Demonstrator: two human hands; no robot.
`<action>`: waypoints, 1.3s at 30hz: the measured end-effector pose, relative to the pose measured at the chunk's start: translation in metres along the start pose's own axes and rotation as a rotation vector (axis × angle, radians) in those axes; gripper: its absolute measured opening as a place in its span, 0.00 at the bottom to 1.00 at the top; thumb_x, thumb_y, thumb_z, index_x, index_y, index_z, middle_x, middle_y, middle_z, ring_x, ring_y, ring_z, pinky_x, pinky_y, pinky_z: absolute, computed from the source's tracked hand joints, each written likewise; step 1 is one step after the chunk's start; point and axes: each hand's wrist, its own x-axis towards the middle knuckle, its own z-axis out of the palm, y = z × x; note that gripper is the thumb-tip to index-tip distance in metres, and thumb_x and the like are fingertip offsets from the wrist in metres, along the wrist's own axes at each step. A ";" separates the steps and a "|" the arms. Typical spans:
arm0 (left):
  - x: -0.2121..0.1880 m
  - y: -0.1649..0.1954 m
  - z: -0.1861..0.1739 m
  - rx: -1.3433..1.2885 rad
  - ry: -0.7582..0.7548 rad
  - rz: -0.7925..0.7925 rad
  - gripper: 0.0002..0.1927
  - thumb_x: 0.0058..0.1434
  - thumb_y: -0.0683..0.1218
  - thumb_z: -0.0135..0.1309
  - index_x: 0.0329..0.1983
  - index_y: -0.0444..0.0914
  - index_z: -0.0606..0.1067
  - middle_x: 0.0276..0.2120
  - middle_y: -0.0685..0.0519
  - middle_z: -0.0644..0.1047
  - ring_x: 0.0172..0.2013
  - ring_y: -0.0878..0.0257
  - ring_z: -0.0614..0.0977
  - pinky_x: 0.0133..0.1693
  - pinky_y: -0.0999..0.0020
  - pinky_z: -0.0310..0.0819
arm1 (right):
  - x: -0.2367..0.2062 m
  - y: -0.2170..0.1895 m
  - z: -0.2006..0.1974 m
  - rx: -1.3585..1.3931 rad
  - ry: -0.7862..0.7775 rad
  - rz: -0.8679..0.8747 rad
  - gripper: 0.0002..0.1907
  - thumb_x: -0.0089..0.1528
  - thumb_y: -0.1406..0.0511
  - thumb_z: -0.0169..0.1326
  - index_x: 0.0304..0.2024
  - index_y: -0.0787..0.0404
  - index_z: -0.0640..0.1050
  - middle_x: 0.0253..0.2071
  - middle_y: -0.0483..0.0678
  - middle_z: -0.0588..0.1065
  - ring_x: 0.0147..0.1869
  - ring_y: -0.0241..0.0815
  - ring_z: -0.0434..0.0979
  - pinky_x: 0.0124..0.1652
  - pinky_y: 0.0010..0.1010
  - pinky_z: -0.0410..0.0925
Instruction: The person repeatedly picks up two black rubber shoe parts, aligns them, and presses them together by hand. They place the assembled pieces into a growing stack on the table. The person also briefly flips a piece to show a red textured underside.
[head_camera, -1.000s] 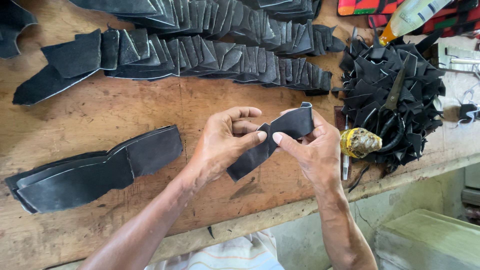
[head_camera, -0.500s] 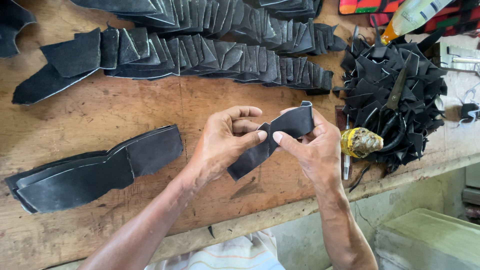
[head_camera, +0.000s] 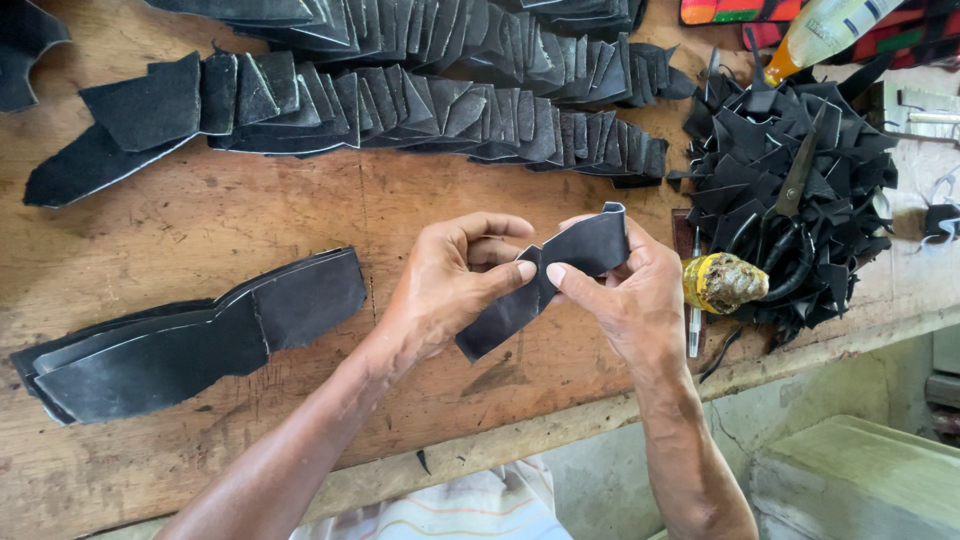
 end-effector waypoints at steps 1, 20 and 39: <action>0.000 -0.001 -0.001 -0.020 -0.012 0.010 0.17 0.58 0.36 0.61 0.52 0.30 0.77 0.37 0.51 0.84 0.36 0.70 0.84 0.37 0.75 0.81 | 0.000 0.001 0.001 -0.008 -0.002 0.005 0.19 0.56 0.76 0.64 0.50 0.71 0.77 0.41 0.52 0.80 0.42 0.37 0.83 0.39 0.28 0.81; 0.008 -0.009 0.009 0.103 -0.061 0.025 0.13 0.67 0.45 0.53 0.47 0.33 0.83 0.34 0.56 0.83 0.33 0.74 0.79 0.36 0.76 0.77 | 0.003 0.016 -0.020 -0.004 0.009 0.017 0.07 0.59 0.72 0.63 0.40 0.68 0.82 0.34 0.48 0.81 0.34 0.34 0.81 0.33 0.25 0.77; 0.000 -0.003 0.019 0.271 0.052 0.006 0.08 0.63 0.44 0.59 0.38 0.36 0.84 0.25 0.59 0.80 0.26 0.76 0.73 0.27 0.77 0.66 | -0.003 0.013 -0.016 0.017 0.020 0.009 0.06 0.60 0.74 0.62 0.39 0.70 0.81 0.34 0.49 0.80 0.34 0.35 0.81 0.34 0.26 0.78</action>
